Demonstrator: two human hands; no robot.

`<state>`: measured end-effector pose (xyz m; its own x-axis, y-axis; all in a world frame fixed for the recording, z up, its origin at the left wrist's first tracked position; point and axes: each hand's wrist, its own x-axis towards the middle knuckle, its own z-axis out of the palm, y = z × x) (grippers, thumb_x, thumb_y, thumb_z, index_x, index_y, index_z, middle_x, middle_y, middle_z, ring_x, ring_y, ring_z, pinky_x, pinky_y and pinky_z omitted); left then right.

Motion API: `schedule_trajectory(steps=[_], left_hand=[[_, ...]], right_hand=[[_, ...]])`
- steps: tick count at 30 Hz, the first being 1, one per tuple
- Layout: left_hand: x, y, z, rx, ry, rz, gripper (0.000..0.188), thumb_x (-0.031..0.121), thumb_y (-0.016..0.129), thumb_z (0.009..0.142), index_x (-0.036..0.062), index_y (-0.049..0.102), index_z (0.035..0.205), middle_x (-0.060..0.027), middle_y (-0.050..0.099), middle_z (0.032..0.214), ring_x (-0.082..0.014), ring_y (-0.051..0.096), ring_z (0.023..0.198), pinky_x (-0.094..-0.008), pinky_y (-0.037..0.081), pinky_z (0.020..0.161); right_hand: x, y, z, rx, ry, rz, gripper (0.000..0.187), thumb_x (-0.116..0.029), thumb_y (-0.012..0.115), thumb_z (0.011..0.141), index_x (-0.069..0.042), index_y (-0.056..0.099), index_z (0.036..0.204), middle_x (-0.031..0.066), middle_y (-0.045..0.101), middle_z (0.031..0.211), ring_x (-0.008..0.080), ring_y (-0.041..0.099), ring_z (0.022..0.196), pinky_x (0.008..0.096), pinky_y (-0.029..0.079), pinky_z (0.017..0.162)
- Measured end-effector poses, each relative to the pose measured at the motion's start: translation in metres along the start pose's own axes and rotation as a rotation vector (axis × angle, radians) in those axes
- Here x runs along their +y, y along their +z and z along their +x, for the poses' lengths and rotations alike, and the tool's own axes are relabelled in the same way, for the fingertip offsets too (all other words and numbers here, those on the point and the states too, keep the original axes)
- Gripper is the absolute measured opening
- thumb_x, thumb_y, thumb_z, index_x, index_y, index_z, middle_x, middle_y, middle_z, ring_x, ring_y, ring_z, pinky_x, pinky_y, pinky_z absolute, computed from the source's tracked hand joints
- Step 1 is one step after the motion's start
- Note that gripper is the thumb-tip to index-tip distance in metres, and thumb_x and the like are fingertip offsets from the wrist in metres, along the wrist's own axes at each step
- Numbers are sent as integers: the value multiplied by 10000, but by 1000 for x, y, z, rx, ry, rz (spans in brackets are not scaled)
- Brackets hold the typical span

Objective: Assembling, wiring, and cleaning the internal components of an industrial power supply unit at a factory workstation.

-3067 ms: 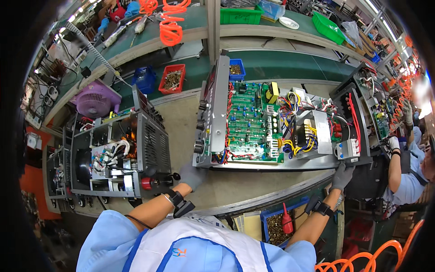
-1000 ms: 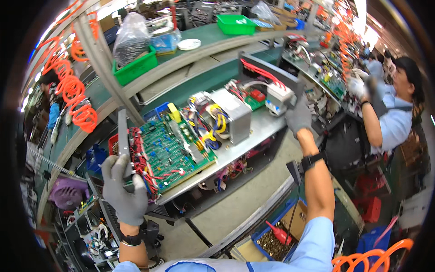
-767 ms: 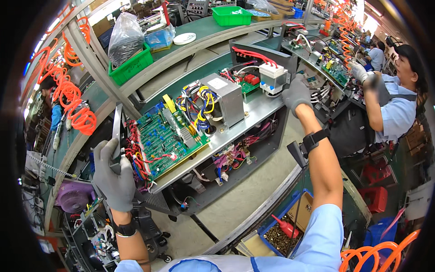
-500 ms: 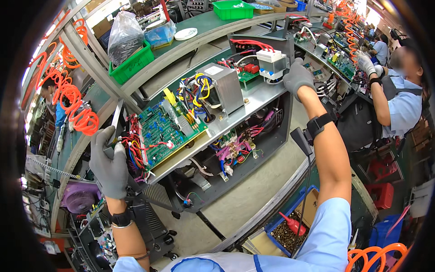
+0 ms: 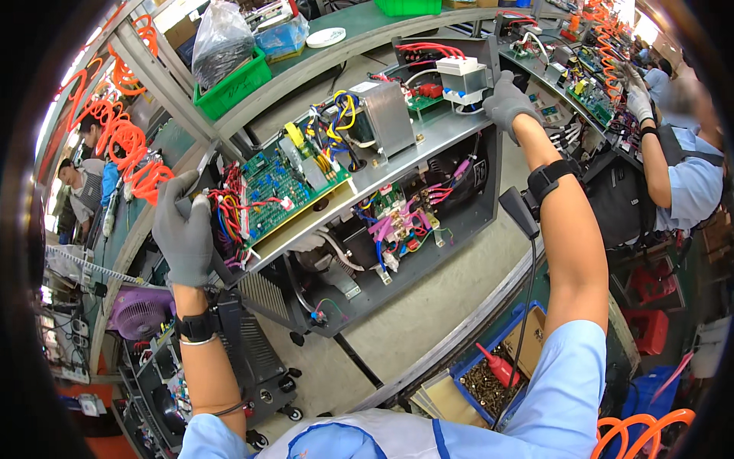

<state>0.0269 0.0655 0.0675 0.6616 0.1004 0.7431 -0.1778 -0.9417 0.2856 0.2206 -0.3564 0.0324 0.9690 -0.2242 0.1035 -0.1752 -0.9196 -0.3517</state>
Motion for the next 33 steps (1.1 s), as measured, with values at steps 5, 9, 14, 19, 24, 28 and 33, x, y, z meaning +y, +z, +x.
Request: schedule_trajectory(steps=[5, 9, 14, 19, 24, 28, 33], left_hand=[[-1, 1, 0, -12, -31, 17, 263, 141, 593, 716, 80, 605, 971, -123, 601, 958, -305, 607, 819, -362, 478, 717], [-7, 2, 1, 9, -20, 92, 257, 221, 591, 725, 112, 612, 957, -122, 599, 937, -320, 606, 813, -388, 487, 698], [-12, 12, 5, 34, 8, 100, 282, 280, 597, 706, 138, 616, 949, -121, 593, 952, -331, 611, 795, -403, 496, 689], [-9, 4, 6, -21, -43, 129, 258, 270, 552, 762, 124, 603, 969, -130, 587, 920, -315, 595, 855, -386, 472, 744], [-5, 6, 2, -118, -97, 165, 317, 315, 551, 761, 122, 600, 1008, -143, 599, 1038, -314, 598, 926, -379, 470, 816], [-6, -9, 7, -243, -234, 73, 373, 321, 549, 755, 131, 601, 1071, -154, 628, 995, -310, 606, 921, -372, 460, 835], [5, -16, 0, -246, -153, 79, 361, 300, 562, 744, 134, 623, 1059, -134, 651, 805, -281, 634, 796, -350, 481, 757]], right_hand=[[29, 21, -55, 274, -177, 748, 645, -176, 598, 754, 18, 320, 1302, 241, 554, 1131, 280, 559, 1042, 350, 425, 912], [30, 99, -181, 290, -519, 579, 341, -98, 598, 687, -15, 548, 1015, 174, 567, 977, 303, 571, 943, 384, 436, 869], [20, 189, -267, -124, -937, -85, 470, -121, 645, 618, -90, 534, 1074, 133, 522, 1070, 305, 472, 1081, 397, 349, 957], [5, 225, -241, -250, -938, -288, 187, -102, 546, 733, -80, 569, 917, 107, 553, 910, 269, 522, 914, 390, 434, 763], [14, 234, -239, -283, -982, -249, 161, -95, 550, 727, -103, 592, 882, 101, 570, 884, 264, 543, 886, 371, 449, 725], [13, 234, -251, -282, -978, -194, 139, -109, 553, 725, -112, 597, 857, 88, 574, 848, 256, 558, 854, 388, 465, 707], [25, 225, -276, -300, -988, -219, 132, -123, 537, 735, -119, 599, 852, 81, 582, 822, 248, 576, 813, 383, 482, 640]])
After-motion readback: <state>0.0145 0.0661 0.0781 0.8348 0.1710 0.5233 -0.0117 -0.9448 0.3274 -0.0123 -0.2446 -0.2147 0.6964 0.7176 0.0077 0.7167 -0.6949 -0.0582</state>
